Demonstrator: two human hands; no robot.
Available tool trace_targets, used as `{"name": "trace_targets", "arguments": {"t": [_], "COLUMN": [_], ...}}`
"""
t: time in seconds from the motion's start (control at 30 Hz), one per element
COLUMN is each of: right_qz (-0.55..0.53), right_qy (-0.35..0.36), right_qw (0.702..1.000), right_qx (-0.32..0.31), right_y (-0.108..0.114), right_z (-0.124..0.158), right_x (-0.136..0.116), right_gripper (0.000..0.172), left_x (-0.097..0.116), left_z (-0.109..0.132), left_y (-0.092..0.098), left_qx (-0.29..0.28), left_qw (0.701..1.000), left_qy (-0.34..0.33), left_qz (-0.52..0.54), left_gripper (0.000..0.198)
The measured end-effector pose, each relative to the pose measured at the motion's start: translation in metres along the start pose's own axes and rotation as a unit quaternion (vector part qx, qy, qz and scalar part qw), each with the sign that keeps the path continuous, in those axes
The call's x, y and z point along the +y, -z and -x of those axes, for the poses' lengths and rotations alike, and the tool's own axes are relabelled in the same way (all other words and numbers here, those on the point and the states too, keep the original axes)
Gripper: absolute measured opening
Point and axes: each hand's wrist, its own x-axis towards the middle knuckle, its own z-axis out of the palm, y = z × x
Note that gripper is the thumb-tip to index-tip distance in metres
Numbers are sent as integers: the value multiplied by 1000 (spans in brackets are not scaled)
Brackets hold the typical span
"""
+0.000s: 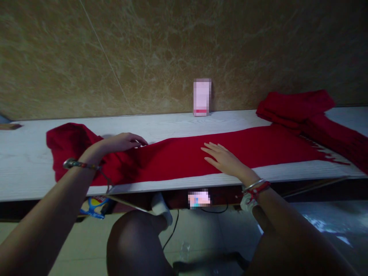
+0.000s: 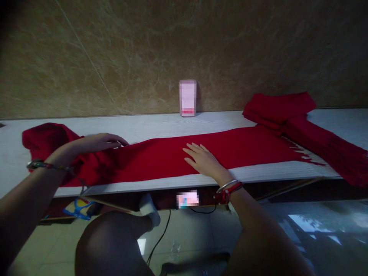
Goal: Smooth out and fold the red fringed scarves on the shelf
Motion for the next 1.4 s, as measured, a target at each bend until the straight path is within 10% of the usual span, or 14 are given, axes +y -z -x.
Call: {"name": "trace_targets", "arguments": {"t": [0.37,0.63,0.9,1.4], "right_qz": [9,13,21,38], "right_qy": [-1,-6,-8,-3], "right_qw": [1000,1000,1000,999], "right_qx": [10,5,7,12], "right_y": [-1,0,1,2], "right_z": [0,0,0,1], "right_x": [0,-3,-4,-6], "right_gripper": [45,44,43,43], "left_x": [24,16,-3,-31], "left_z": [4,-3,-13,-28], "left_y": [-42,-31,-7,-19], "left_qx": [57,15,91,93], "left_qw": [993,979,959,972], "left_qy": [44,50,113,99], "left_qz": [-96,-195,-242,-193], "left_gripper": [27,27,33,36]}}
